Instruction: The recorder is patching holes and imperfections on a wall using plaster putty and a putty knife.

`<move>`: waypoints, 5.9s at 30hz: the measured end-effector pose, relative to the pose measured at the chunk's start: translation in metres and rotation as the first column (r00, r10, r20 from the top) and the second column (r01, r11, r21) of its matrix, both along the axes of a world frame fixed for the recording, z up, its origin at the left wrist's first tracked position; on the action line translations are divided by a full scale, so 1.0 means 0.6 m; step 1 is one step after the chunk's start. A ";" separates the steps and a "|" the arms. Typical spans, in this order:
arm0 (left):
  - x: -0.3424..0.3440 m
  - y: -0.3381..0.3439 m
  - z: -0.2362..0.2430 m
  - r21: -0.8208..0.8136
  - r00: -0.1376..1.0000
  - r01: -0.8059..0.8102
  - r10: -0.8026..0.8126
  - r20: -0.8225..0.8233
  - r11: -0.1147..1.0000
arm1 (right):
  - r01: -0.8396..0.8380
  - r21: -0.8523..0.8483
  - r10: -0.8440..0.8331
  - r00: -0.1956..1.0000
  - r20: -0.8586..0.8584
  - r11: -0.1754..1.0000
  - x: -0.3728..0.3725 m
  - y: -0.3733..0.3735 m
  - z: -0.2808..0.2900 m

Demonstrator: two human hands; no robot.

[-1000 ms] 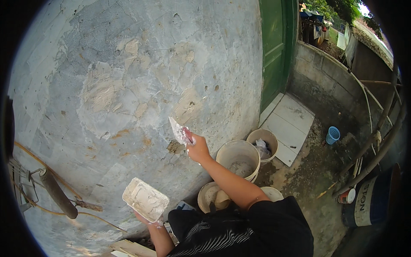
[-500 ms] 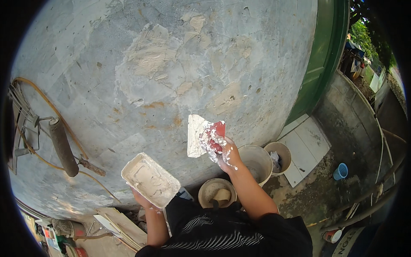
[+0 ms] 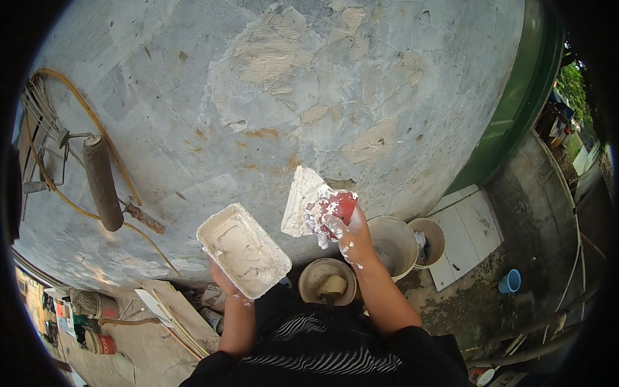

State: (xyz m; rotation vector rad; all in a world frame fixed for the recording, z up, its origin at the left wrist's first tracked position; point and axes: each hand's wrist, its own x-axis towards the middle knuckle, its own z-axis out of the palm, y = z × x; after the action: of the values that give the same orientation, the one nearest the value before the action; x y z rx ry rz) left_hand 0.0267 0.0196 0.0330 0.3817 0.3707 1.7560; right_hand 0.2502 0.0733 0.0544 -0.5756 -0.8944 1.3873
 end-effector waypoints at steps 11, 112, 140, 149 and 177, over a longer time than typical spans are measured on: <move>-0.009 0.000 -0.010 -0.009 0.995 0.090 -0.090 0.041 0.996 | 0.072 -0.218 -0.125 0.962 -0.242 0.973 0.095 0.031 -0.017; 0.017 -0.037 0.028 -0.115 0.981 0.094 -0.112 -0.160 0.989 | -0.099 0.721 -0.561 0.560 0.610 0.686 -0.041 -0.047 0.019; -0.021 -0.057 0.055 0.085 0.828 0.498 -0.502 0.248 0.863 | 0.140 0.150 -0.184 0.922 0.340 0.979 -0.007 0.012 -0.021; -0.018 -0.046 0.038 0.093 0.850 0.503 -0.511 0.130 0.859 | 0.021 0.015 -0.020 1.000 -0.012 1.000 0.013 0.007 0.016; 0.016 -0.042 0.040 -0.142 0.888 0.455 -0.461 -0.010 0.879 | -0.159 0.260 0.053 0.927 0.371 0.952 -0.014 0.013 0.027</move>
State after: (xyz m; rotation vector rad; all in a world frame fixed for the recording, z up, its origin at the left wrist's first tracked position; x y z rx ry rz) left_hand 0.0363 -0.0053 0.0567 0.3746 0.3920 1.2517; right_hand 0.2419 0.0812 0.0705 -0.5729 -1.4173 1.2361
